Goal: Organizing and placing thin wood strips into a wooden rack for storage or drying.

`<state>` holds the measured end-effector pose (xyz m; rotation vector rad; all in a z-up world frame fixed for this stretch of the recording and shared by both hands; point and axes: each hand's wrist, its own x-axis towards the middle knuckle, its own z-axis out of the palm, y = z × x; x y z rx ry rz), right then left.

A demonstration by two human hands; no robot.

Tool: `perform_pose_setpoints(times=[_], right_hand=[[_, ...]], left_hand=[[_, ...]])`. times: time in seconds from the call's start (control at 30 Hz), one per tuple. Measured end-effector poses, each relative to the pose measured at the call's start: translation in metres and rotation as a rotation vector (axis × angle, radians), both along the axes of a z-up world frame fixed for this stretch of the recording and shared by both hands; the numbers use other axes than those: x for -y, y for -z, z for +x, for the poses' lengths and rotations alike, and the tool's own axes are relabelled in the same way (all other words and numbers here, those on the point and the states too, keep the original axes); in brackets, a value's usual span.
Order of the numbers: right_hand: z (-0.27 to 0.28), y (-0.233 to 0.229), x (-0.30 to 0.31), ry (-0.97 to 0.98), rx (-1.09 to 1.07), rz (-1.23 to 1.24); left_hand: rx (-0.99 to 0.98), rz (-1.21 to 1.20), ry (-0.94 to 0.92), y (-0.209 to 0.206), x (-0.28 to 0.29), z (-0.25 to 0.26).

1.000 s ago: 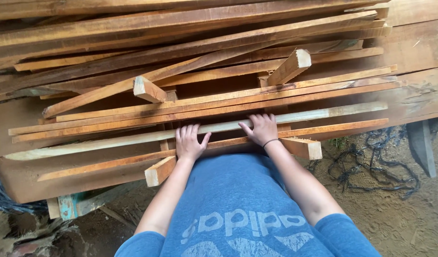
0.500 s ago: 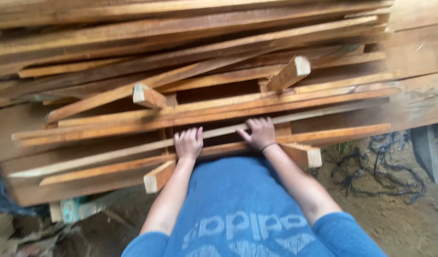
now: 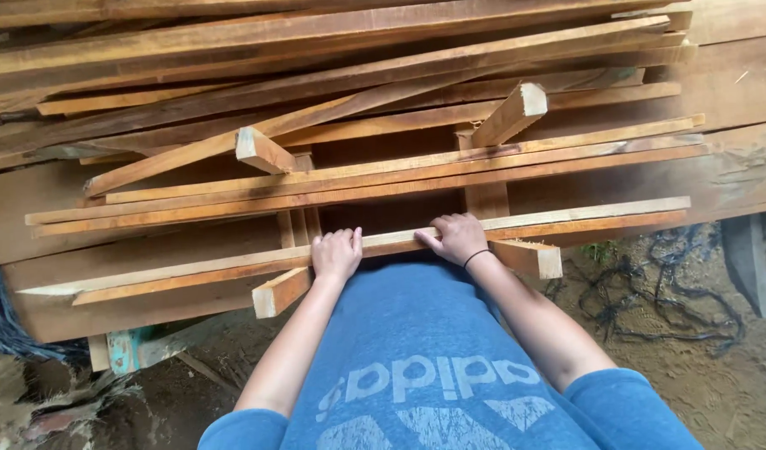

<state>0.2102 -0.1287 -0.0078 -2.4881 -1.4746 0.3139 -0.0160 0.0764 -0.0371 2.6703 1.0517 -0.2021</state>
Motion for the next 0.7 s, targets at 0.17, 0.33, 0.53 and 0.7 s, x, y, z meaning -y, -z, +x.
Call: perform_pose_setpoints(times=[0.17,0.33,0.53,0.7], right_hand=[[-0.002,0.003,0.003,0.002,0.018,0.0],[0.004,0.01,-0.005,0.01,0.095,0.259],[-0.001,-0.021,-0.021,0.119,0.192,0.196],[-0.014,-0.015,-0.01,0.092,0.187,-0.011]], left_hand=[[0.008,-0.007,-0.005,0.004,0.0,-0.001],[0.254,0.089,0.031,0.01,-0.005,0.002],[0.341,0.268,0.103,-0.028,-0.001,0.012],[0.154,0.188,0.086,-0.016,0.005,0.002]])
